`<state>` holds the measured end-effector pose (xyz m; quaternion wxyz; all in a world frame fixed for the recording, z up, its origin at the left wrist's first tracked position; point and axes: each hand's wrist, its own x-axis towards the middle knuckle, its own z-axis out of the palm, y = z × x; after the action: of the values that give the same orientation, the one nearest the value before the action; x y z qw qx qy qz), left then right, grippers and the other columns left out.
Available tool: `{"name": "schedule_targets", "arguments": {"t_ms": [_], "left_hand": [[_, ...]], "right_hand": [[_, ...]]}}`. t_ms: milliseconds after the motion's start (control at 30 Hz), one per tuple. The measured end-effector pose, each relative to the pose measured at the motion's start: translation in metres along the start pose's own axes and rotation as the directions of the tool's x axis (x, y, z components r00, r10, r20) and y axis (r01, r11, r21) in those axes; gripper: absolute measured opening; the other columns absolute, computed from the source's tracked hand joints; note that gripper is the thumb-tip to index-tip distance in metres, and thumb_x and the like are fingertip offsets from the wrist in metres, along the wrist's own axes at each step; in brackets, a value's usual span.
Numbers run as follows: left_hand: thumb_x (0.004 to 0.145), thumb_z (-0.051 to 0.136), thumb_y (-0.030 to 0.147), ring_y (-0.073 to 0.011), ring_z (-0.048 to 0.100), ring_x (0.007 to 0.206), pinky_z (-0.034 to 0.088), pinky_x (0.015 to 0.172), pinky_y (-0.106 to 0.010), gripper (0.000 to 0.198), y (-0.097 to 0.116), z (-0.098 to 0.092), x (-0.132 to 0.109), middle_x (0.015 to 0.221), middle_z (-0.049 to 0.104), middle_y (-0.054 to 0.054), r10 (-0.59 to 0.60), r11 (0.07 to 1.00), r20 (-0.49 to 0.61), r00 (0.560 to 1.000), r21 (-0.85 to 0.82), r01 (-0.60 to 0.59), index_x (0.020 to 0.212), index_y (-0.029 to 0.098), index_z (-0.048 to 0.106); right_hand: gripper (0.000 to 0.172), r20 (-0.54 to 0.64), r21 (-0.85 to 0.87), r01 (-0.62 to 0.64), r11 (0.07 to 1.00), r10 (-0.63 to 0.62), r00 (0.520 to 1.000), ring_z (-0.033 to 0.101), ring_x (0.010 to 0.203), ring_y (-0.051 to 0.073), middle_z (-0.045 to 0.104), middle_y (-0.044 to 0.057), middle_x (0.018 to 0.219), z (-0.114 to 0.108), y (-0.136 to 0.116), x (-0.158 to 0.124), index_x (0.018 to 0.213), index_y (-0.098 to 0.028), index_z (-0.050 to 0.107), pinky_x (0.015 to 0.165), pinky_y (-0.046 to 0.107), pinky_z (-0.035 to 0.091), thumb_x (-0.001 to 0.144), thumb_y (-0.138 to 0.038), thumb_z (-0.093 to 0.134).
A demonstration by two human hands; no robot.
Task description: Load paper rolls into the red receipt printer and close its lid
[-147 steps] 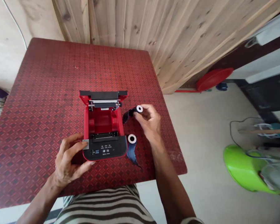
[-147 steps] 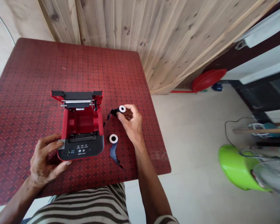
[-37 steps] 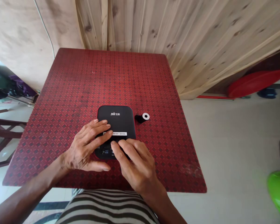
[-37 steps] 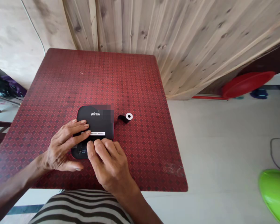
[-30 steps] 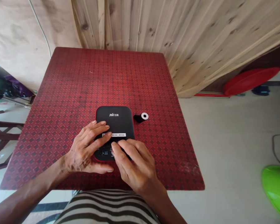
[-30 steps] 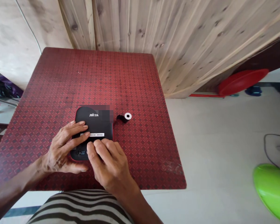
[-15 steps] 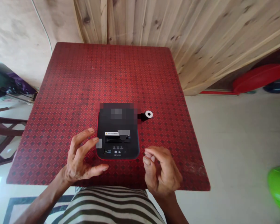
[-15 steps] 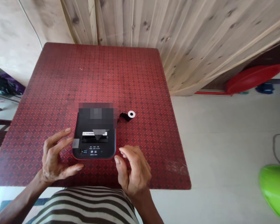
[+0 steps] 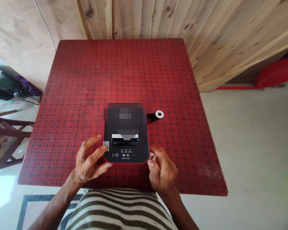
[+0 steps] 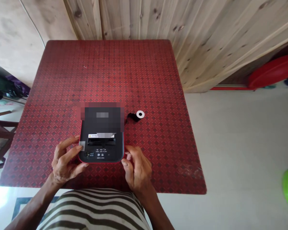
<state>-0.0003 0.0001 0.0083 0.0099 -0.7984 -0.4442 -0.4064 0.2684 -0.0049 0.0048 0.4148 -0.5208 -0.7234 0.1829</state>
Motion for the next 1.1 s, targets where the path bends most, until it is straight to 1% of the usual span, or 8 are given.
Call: {"name": "schedule_targets", "arguments": {"t_ms": [100, 333, 533, 767, 867, 933, 1000, 1100], "left_hand": [[0.1, 0.069, 0.043, -0.027, 0.072, 0.115, 0.067, 0.084, -0.039, 0.046, 0.0, 0.001, -0.001, 0.129, 0.069, -0.018, -0.018, 1.0, 0.002, 1.0, -0.02, 0.018, 0.139, 0.021, 0.057], [0.094, 0.075, 0.053, -0.0243, 0.073, 0.103, 0.066, 0.075, -0.037, 0.051, -0.003, 0.005, 0.003, 0.123, 0.07, -0.014, -0.1, 0.984, 0.009, 0.995, -0.145, 0.1, 0.133, 0.024, 0.059], [0.096, 0.073, 0.052, -0.0212, 0.071, 0.103, 0.064, 0.076, -0.032, 0.044, -0.005, 0.006, 0.005, 0.117, 0.068, -0.011, -0.111, 0.979, 0.001, 0.994, -0.172, 0.11, 0.126, 0.022, 0.059], [0.095, 0.075, 0.05, -0.0202, 0.072, 0.099, 0.064, 0.078, -0.034, 0.043, -0.005, 0.006, 0.005, 0.117, 0.068, -0.01, -0.127, 0.969, 0.024, 0.992, -0.209, 0.13, 0.124, 0.023, 0.06], [0.096, 0.074, 0.051, -0.0205, 0.071, 0.099, 0.064, 0.079, -0.034, 0.044, -0.005, 0.007, 0.004, 0.115, 0.068, -0.01, -0.111, 0.974, 0.009, 0.994, -0.196, 0.111, 0.126, 0.022, 0.06], [0.096, 0.074, 0.05, -0.0207, 0.071, 0.099, 0.064, 0.08, -0.035, 0.045, -0.006, 0.007, 0.003, 0.113, 0.068, -0.009, -0.093, 0.982, -0.002, 0.996, -0.162, 0.091, 0.128, 0.022, 0.059], [0.096, 0.074, 0.05, -0.0211, 0.071, 0.099, 0.064, 0.08, -0.036, 0.046, -0.006, 0.007, 0.001, 0.112, 0.068, -0.008, -0.081, 0.989, -0.013, 0.997, -0.121, 0.079, 0.13, 0.024, 0.058], [0.096, 0.074, 0.05, -0.0219, 0.071, 0.099, 0.064, 0.081, -0.037, 0.048, -0.006, 0.007, -0.001, 0.114, 0.069, -0.008, -0.075, 0.994, -0.017, 0.997, -0.084, 0.073, 0.133, 0.025, 0.057]], "right_hand": [[0.027, 0.021, 0.003, 0.008, 1.0, -0.008, 1.0, 0.062, 0.063, 0.016, 0.062, 0.0, 0.08, 0.0, 0.0, 0.003, 0.118, -0.021, 0.062, 0.06, 0.028, 0.053, 0.11, -0.031, 0.039], [0.034, -0.026, 0.018, 0.022, 1.0, -0.021, 0.999, 0.06, 0.061, 0.016, 0.059, 0.0, 0.078, -0.001, 0.001, 0.008, 0.119, -0.02, 0.064, 0.059, 0.028, 0.052, 0.112, -0.037, 0.036], [0.034, -0.105, 0.053, -0.017, 0.998, 0.023, 0.994, 0.062, 0.062, 0.016, 0.062, 0.0, 0.078, -0.001, -0.001, 0.006, 0.124, -0.021, 0.068, 0.058, 0.029, 0.052, 0.109, -0.032, 0.039], [0.041, -0.179, 0.086, -0.01, 0.996, 0.025, 0.984, 0.064, 0.063, 0.017, 0.065, 0.003, 0.08, -0.003, 0.003, 0.005, 0.125, -0.019, 0.071, 0.058, 0.031, 0.054, 0.11, -0.035, 0.037], [0.03, -0.198, 0.055, 0.022, 0.998, -0.01, 0.98, 0.067, 0.064, 0.016, 0.07, 0.003, 0.085, -0.01, -0.004, 0.016, 0.124, -0.021, 0.07, 0.06, 0.03, 0.056, 0.109, -0.03, 0.046], [0.02, -0.178, -0.01, 0.085, 0.996, -0.086, 0.98, 0.07, 0.07, 0.015, 0.074, 0.002, 0.089, -0.016, -0.012, 0.03, 0.12, -0.023, 0.071, 0.064, 0.028, 0.058, 0.105, -0.02, 0.058], [0.021, -0.114, -0.087, 0.176, 0.98, -0.186, 0.976, 0.073, 0.079, 0.016, 0.076, 0.002, 0.093, -0.02, -0.019, 0.049, 0.117, -0.025, 0.071, 0.073, 0.029, 0.06, 0.1, -0.013, 0.065], [0.022, 0.054, -0.176, 0.297, 0.938, -0.292, 0.955, 0.074, 0.09, 0.017, 0.078, 0.003, 0.1, -0.02, -0.028, 0.079, 0.117, -0.024, 0.073, 0.085, 0.031, 0.06, 0.103, -0.012, 0.062]]}}
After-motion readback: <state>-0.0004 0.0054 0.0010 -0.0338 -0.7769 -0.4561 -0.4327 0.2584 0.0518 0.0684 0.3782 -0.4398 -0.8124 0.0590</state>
